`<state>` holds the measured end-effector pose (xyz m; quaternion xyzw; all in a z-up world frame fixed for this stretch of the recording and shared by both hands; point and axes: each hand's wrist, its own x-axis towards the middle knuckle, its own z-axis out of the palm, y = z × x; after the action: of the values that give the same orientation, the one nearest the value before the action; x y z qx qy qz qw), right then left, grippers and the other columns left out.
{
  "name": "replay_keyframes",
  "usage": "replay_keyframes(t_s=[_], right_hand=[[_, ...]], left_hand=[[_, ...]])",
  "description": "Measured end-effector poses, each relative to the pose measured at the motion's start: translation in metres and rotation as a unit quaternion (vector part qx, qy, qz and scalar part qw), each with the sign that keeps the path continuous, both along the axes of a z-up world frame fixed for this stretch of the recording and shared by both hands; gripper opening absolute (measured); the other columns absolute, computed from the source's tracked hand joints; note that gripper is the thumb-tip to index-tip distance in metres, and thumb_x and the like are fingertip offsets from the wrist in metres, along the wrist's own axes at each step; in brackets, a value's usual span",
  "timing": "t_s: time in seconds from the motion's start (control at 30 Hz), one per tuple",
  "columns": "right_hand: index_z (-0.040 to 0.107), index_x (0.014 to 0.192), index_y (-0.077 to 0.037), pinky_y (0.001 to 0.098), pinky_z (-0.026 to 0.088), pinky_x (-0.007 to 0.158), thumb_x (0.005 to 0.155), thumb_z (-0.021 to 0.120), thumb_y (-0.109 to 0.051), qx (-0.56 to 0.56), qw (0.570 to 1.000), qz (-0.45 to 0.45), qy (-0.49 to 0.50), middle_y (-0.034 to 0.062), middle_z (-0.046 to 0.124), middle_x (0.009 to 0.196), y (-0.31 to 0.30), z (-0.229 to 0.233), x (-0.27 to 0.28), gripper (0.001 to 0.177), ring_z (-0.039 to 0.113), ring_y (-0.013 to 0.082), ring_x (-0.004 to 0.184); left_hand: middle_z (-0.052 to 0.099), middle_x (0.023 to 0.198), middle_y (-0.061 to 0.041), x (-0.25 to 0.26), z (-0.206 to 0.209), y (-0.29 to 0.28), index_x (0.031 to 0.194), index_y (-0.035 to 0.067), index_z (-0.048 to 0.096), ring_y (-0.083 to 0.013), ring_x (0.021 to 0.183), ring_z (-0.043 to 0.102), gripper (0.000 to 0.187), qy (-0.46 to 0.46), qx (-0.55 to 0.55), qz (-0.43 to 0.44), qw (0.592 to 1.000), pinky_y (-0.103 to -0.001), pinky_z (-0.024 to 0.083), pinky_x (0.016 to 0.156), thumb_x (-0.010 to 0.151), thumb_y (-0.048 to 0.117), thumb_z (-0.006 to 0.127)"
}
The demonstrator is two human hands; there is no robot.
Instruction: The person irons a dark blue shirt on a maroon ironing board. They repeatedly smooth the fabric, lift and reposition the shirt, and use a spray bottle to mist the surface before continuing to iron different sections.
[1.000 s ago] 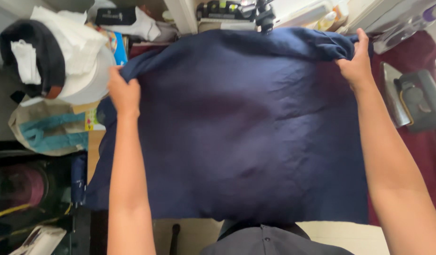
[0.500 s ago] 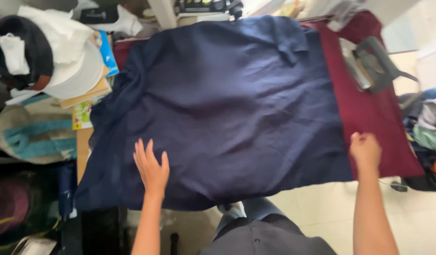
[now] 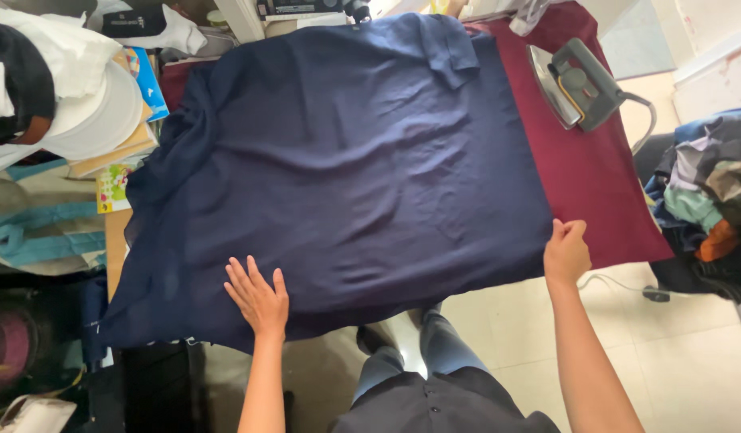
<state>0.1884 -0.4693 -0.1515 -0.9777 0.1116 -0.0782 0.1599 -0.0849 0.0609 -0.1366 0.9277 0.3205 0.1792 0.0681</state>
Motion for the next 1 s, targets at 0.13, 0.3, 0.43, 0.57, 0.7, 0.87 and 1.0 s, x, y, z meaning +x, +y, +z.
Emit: replay_keyframes(t_s=[0.13, 0.3, 0.43, 0.57, 0.7, 0.87, 1.0], right_hand=[[0.053, 0.109, -0.014, 0.0556, 0.050, 0.072, 0.115, 0.053, -0.047, -0.065, 0.993, 0.043, 0.092, 0.0152, 0.071, 0.084, -0.012, 0.021, -0.004, 0.033, 0.069, 0.0435, 0.080], [0.057, 0.115, -0.011, 0.0544, 0.052, 0.074, 0.106, 0.063, -0.032, -0.091, 0.989, 0.105, -0.044, 0.0165, 0.065, 0.114, -0.025, 0.057, 0.059, 0.024, 0.065, 0.0401, 0.103], [0.054, 0.141, -0.002, 0.0558, 0.047, 0.100, 0.101, 0.073, -0.035, -0.197, 0.936, 0.212, -0.198, 0.0269, 0.061, 0.129, -0.019, 0.077, 0.211, 0.055, 0.057, 0.0481, 0.119], [0.054, 0.143, 0.000, 0.0605, 0.046, 0.090, 0.087, 0.078, -0.049, -0.246, 0.927, 0.253, -0.131, 0.0289, 0.063, 0.130, 0.009, 0.060, 0.326, 0.077, 0.061, 0.0494, 0.115], [0.066, 0.121, 0.001, 0.0541, 0.055, 0.088, 0.070, 0.082, -0.024, -0.159, 0.946, 0.246, 0.140, 0.0274, 0.073, 0.110, 0.006, 0.070, 0.393, 0.059, 0.070, 0.0444, 0.104], [0.072, 0.111, -0.004, 0.0477, 0.057, 0.084, 0.088, 0.083, -0.033, -0.010, 0.935, 0.328, 0.139, 0.0204, 0.075, 0.092, -0.029, 0.108, 0.327, 0.039, 0.075, 0.0343, 0.086], [0.076, 0.107, -0.011, 0.0459, 0.058, 0.078, 0.086, 0.082, -0.061, -0.068, 0.931, 0.335, 0.130, 0.0138, 0.076, 0.087, 0.009, 0.139, 0.187, 0.054, 0.074, 0.0303, 0.081]], left_hand=[[0.029, 0.167, -0.027, 0.002, 0.002, 0.001, 0.155, 0.001, 0.041, -0.0435, 0.156, 0.026, 0.068, 0.016, 0.016, 0.014, 1.000, -0.060, 0.022, 0.125, 0.102, 0.040, 0.057], [0.029, 0.166, -0.029, 0.005, 0.011, -0.008, 0.155, 0.000, 0.041, -0.0446, 0.155, 0.026, 0.070, 0.037, 0.019, 0.032, 0.999, -0.062, 0.021, 0.123, 0.099, 0.040, 0.058], [0.028, 0.166, -0.030, 0.013, 0.019, -0.034, 0.154, -0.001, 0.041, -0.0466, 0.154, 0.025, 0.071, 0.014, 0.007, 0.035, 0.999, -0.063, 0.021, 0.123, 0.098, 0.038, 0.059], [0.030, 0.164, -0.028, 0.024, 0.020, -0.068, 0.150, 0.001, 0.044, -0.0461, 0.154, 0.026, 0.066, 0.003, -0.018, 0.033, 0.999, -0.063, 0.020, 0.123, 0.097, 0.036, 0.061], [0.030, 0.164, -0.028, 0.022, 0.025, -0.081, 0.148, 0.000, 0.046, -0.0461, 0.154, 0.026, 0.060, -0.008, -0.046, 0.023, 0.999, -0.062, 0.020, 0.123, 0.099, 0.032, 0.060], [0.033, 0.164, -0.026, 0.007, 0.033, -0.052, 0.147, -0.001, 0.049, -0.0440, 0.154, 0.028, 0.054, -0.048, -0.064, 0.035, 0.996, -0.059, 0.022, 0.125, 0.101, 0.027, 0.060], [0.035, 0.162, -0.026, 0.002, 0.029, -0.019, 0.146, -0.001, 0.050, -0.0438, 0.154, 0.029, 0.053, -0.042, -0.066, 0.033, 0.996, -0.058, 0.023, 0.125, 0.102, 0.027, 0.060]])
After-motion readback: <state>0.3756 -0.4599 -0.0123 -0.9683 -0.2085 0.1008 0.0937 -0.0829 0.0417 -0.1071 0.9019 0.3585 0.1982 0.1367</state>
